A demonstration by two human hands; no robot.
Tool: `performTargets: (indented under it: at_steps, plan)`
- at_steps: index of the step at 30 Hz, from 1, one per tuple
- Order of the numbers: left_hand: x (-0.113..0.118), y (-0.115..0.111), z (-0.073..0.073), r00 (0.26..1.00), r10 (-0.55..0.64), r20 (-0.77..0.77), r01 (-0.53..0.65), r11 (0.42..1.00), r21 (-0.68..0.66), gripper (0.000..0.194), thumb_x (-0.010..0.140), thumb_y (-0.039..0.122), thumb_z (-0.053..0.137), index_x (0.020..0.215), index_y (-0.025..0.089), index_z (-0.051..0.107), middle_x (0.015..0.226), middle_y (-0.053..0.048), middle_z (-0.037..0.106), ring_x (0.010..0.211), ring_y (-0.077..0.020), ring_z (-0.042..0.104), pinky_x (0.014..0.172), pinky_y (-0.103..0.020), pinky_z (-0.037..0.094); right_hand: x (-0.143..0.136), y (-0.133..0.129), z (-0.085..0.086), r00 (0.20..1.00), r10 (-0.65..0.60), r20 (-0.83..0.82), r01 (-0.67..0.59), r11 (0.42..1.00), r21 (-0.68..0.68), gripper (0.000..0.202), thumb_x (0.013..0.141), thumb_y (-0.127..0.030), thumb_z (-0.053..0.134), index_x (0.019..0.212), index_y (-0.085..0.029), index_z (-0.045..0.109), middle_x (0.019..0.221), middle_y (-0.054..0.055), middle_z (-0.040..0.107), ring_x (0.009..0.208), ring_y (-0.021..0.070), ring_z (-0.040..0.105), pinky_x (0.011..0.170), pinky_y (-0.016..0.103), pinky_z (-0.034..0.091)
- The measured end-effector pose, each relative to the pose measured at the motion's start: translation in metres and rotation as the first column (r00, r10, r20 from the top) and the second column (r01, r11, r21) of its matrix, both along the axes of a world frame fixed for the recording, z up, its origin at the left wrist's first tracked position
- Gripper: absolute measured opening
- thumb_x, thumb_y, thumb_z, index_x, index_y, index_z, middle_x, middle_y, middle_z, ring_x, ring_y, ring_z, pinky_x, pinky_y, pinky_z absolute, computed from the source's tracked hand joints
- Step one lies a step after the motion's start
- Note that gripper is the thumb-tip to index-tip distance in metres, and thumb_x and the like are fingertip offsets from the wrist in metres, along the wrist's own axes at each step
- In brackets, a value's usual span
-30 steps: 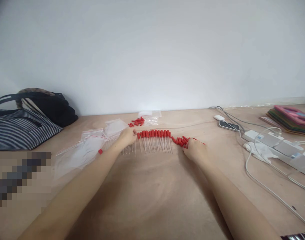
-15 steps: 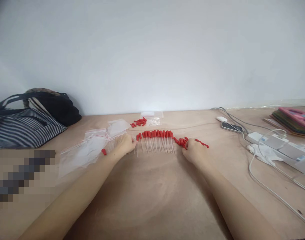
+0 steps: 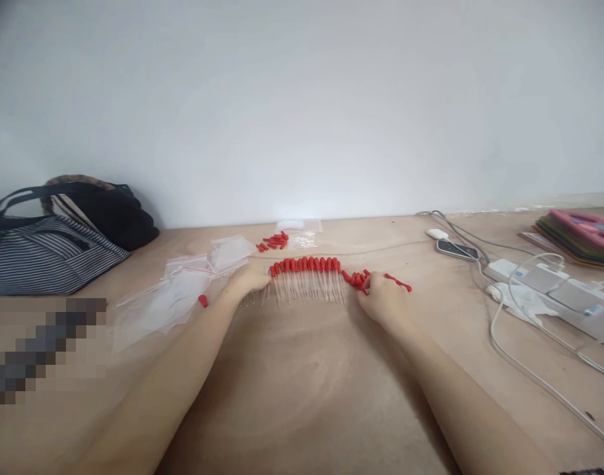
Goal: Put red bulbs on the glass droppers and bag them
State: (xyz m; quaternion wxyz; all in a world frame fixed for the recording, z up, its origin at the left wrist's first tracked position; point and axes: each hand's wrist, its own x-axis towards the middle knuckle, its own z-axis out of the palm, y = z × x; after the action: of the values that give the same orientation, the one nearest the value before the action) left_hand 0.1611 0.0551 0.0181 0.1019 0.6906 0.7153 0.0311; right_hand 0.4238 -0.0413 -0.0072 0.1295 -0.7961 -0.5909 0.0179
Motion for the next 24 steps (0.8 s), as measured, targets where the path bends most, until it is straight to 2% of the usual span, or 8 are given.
performTargets:
  at_steps: [5,9,11,13,15,16,19,24]
  plan:
    - [-0.021,-0.016,0.02,0.986,-0.138,0.096,0.135,0.99,0.037,0.024,0.073,0.035,0.05,0.059,0.017,0.056,0.06,-0.003,0.061,0.061,-0.019,0.059,0.052,-0.024,0.039,-0.005,0.0,-0.002,0.983,0.15,-0.111,-0.125,0.97,0.207,0.018,0.071,-0.03,0.052,0.078,-0.018,0.063,0.072,0.005,0.065,0.07,0.02,0.059,0.06,0.027,0.038]
    - [-0.042,-0.043,0.027,0.938,-0.31,0.154,0.279,0.941,0.193,0.015,0.079,0.031,0.046,0.076,0.018,0.053,0.072,0.001,0.061,0.069,-0.0148,0.058,0.062,-0.023,0.042,-0.026,-0.005,-0.007,0.887,0.407,-0.216,-0.298,0.864,0.406,0.015,0.074,-0.028,0.052,0.075,-0.019,0.065,0.072,0.004,0.065,0.071,0.0186,0.058,0.065,0.029,0.043]
    - [-0.049,-0.058,0.019,0.864,-0.494,0.099,0.417,0.811,0.409,0.012,0.081,0.026,0.045,0.077,0.018,0.053,0.072,-0.001,0.062,0.068,-0.0157,0.057,0.062,-0.026,0.043,-0.042,-0.011,-0.011,0.802,0.523,-0.289,-0.35,0.803,0.481,0.014,0.075,-0.026,0.053,0.078,-0.019,0.064,0.076,0.004,0.063,0.073,0.0174,0.058,0.065,0.028,0.045]
    - [-0.051,-0.071,0.005,0.791,-0.612,-0.006,0.483,0.618,0.62,0.014,0.084,0.025,0.043,0.082,0.018,0.055,0.076,-0.003,0.064,0.072,-0.0166,0.058,0.067,-0.029,0.044,-0.059,-0.017,-0.016,0.714,0.609,-0.346,-0.393,0.757,0.521,0.013,0.077,-0.024,0.052,0.081,-0.018,0.063,0.077,0.005,0.061,0.073,0.0162,0.058,0.066,0.028,0.046]
    - [-0.05,-0.082,-0.012,0.7,-0.706,-0.102,0.552,0.445,0.706,0.015,0.086,0.021,0.042,0.085,0.019,0.056,0.077,-0.002,0.066,0.072,-0.0146,0.06,0.077,-0.031,0.043,-0.075,-0.021,-0.02,0.637,0.665,-0.389,-0.429,0.726,0.538,0.013,0.078,-0.022,0.051,0.083,-0.018,0.063,0.081,0.006,0.061,0.074,0.0157,0.058,0.067,0.028,0.047]
    - [-0.048,-0.086,-0.019,0.67,-0.732,-0.126,0.567,0.395,0.722,0.016,0.087,0.018,0.04,0.087,0.019,0.056,0.078,-0.001,0.066,0.071,-0.013,0.06,0.081,-0.032,0.043,-0.08,-0.022,-0.022,0.603,0.687,-0.406,-0.449,0.712,0.539,0.013,0.079,-0.022,0.051,0.084,-0.019,0.063,0.083,0.006,0.062,0.075,0.0156,0.059,0.068,0.028,0.047]
    - [-0.042,-0.093,-0.036,0.629,-0.761,-0.158,0.579,0.323,0.749,0.017,0.087,0.014,0.041,0.09,0.019,0.057,0.078,0.0,0.067,0.069,-0.0107,0.061,0.085,-0.032,0.042,-0.09,-0.023,-0.025,0.526,0.736,-0.426,-0.512,0.674,0.533,0.014,0.079,-0.022,0.053,0.088,-0.021,0.063,0.083,0.004,0.064,0.075,0.0152,0.059,0.07,0.029,0.047]
    - [-0.04,-0.095,-0.046,0.621,-0.763,-0.18,0.584,0.297,0.756,0.019,0.086,0.011,0.042,0.092,0.02,0.058,0.077,0.0,0.067,0.068,-0.01,0.061,0.086,-0.034,0.041,-0.092,-0.021,-0.026,0.469,0.773,-0.427,-0.571,0.634,0.522,0.011,0.078,-0.022,0.056,0.085,-0.021,0.064,0.08,0.003,0.065,0.073,0.0143,0.058,0.069,0.029,0.046]
